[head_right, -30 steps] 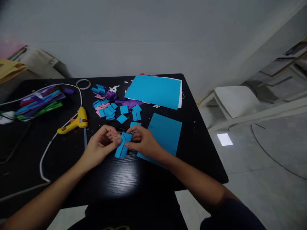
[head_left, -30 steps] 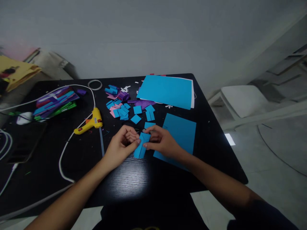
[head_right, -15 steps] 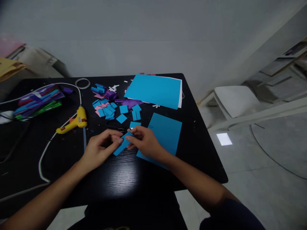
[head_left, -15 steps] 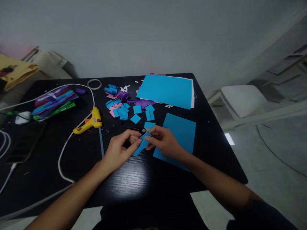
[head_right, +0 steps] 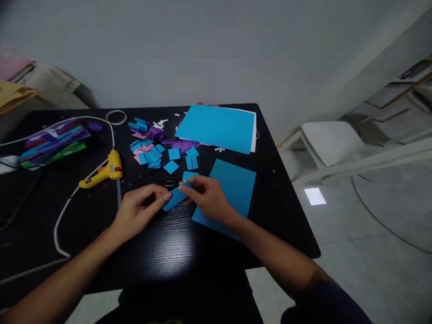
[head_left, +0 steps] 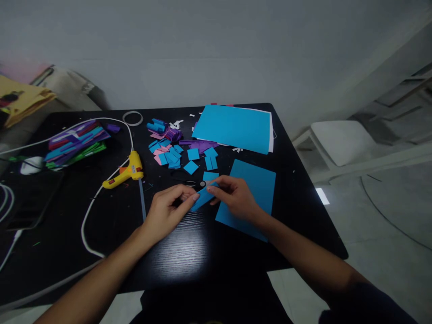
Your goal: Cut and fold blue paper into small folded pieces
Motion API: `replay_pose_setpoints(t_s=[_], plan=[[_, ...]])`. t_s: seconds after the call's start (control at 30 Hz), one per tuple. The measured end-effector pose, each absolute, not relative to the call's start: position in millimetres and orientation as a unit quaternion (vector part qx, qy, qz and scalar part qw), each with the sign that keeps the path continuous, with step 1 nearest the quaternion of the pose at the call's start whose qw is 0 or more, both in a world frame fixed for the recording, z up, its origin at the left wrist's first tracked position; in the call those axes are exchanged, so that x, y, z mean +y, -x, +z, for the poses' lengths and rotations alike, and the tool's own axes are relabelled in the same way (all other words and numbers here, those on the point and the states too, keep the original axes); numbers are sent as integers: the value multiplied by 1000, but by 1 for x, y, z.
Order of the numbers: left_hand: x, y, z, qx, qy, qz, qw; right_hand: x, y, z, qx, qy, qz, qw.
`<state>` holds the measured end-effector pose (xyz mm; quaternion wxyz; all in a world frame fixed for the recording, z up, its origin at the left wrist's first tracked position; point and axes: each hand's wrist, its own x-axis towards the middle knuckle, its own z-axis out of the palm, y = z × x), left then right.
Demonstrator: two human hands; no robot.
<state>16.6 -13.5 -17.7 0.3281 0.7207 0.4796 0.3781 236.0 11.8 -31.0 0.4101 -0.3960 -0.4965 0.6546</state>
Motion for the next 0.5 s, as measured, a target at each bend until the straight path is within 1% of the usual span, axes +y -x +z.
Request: replay_pose_setpoints(t_s=[0.13, 0.37, 0.5], plan=[[-12, -15, -14, 490, -700, 390, 344, 18, -241, -29, -491, 391, 646, 434], [-12, -8, -17, 511, -698, 358, 351, 21, -244, -25, -467, 428, 630, 449], [-11, -9, -17, 526, -671, 374, 364, 20, -244, -23, -476, 441, 616, 447]])
